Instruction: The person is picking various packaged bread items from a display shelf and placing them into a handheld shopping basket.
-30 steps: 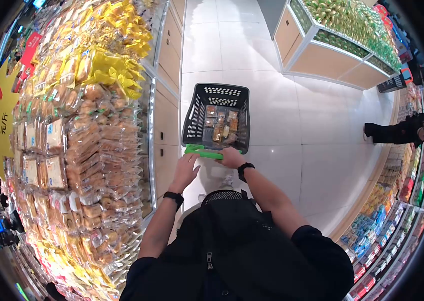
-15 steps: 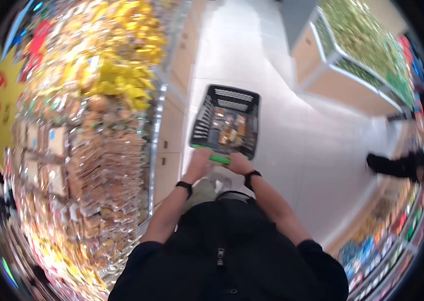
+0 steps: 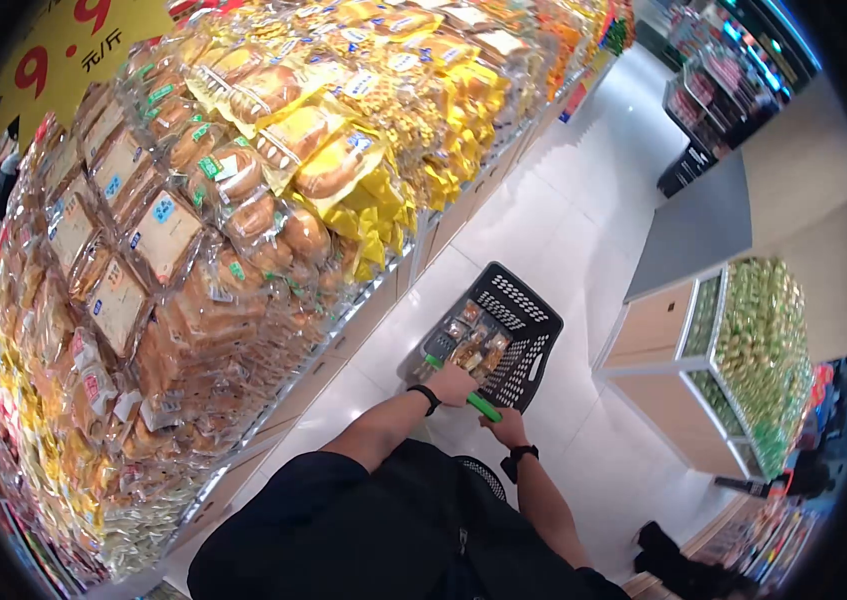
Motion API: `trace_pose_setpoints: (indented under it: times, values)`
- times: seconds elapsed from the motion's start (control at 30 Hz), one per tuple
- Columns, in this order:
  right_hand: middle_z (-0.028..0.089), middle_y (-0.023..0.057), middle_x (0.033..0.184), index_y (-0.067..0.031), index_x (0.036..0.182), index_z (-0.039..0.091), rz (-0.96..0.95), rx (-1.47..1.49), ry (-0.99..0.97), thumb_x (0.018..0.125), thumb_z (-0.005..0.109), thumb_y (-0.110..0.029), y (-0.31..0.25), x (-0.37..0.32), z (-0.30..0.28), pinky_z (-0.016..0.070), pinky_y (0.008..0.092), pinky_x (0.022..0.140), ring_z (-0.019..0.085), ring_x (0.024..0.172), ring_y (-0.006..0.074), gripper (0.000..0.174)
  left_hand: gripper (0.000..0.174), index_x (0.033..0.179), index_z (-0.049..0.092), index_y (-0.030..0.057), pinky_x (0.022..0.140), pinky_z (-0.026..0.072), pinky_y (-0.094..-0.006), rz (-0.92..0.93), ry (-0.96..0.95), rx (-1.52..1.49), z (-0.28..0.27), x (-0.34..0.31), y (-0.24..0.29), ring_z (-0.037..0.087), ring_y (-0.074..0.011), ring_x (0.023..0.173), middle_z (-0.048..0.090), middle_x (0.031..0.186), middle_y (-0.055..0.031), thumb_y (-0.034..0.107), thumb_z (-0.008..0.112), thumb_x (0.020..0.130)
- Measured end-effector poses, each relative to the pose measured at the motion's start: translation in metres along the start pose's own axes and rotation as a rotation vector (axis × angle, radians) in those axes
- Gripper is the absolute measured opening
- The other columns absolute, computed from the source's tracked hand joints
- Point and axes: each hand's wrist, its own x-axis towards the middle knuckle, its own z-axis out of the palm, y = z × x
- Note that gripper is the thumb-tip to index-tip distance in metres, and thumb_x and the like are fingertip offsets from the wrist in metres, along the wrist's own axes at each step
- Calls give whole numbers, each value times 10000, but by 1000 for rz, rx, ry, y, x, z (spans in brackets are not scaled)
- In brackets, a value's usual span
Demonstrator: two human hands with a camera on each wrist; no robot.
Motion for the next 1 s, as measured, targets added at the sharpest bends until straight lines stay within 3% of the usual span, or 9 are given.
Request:
trace_pose_setpoints:
  times: [0.23, 0.3, 0.33, 0.4, 0.47, 0.53, 0.63, 0.87, 1.0]
  values:
    - [697, 223, 789, -91, 970, 758, 25, 51, -16, 807, 754, -424, 6, 42, -25, 530, 502, 715, 671, 772, 417, 371, 204, 902, 752, 137, 742, 577, -473, 12, -49, -23, -40, 33, -20, 724, -340, 839, 733, 863, -142, 266, 656, 776]
    - [731, 144, 793, -80, 936, 771, 82, -35, -88, 828, 759, -374, 7, 51, -43, 531, 376, 722, 703, 743, 261, 313, 227, 923, 748, 140, 747, 576, -473, 22, -78, -19, -44, 52, -22, 722, -343, 846, 733, 870, -144, 302, 669, 786]
    - [731, 144, 793, -80, 936, 771, 89, -32, -88, 828, 759, -374, 10, 58, -53, 531, 376, 722, 703, 743, 261, 313, 254, 944, 745, 142, 752, 576, -473, 28, -102, -12, -45, 64, -22, 721, -346, 853, 732, 876, -146, 338, 682, 795]
    - [745, 116, 890, -43, 1044, 749, 7, 235, -134, 897, 704, -390, 27, 64, -69, 521, 346, 801, 688, 831, 198, 380, 302, 957, 739, 143, 754, 572, -474, 43, -79, -53, -52, 74, -26, 718, -347, 855, 731, 878, -144, 398, 687, 803]
    - [719, 65, 1108, 1, 1179, 682, 140, 839, -172, 1037, 448, -505, 60, 85, -73, 499, 328, 914, 653, 997, 173, 575, 398, 971, 726, 145, 751, 564, -477, 73, -54, -119, -57, 81, -28, 710, -352, 855, 727, 874, -139, 509, 687, 815]
    - [714, 55, 1070, -31, 1241, 638, 157, 1098, -99, 1038, 416, -549, 68, 93, -101, 512, 331, 894, 658, 969, 148, 599, 477, 968, 712, 145, 734, 550, -483, 130, -81, -162, -46, 89, -33, 701, -358, 838, 717, 851, -138, 598, 669, 825]
    - [709, -3, 933, -64, 1138, 693, 203, 988, 17, 1040, 471, -501, 107, 119, -116, 497, 246, 716, 621, 775, 80, 500, 611, 942, 684, 89, 679, 536, -484, 166, -71, -220, -40, 99, -36, 685, -383, 761, 685, 769, -171, 687, 583, 865]
    - [698, 62, 798, 12, 974, 715, 556, 905, 23, 1040, 434, -525, 154, 177, -92, 512, 303, 637, 637, 661, 153, 610, 613, 819, 634, 78, 629, 533, -464, 97, -305, -175, -66, 125, -25, 676, -365, 701, 665, 706, -158, 680, 550, 897]
    - [684, 48, 767, 11, 959, 694, 156, 717, 70, 1032, 517, -417, 127, 237, -109, 509, 308, 647, 645, 688, 136, 469, 577, 705, 607, 86, 576, 532, -415, 206, -100, -205, -50, 127, -40, 668, -313, 630, 633, 650, -112, 633, 605, 885]
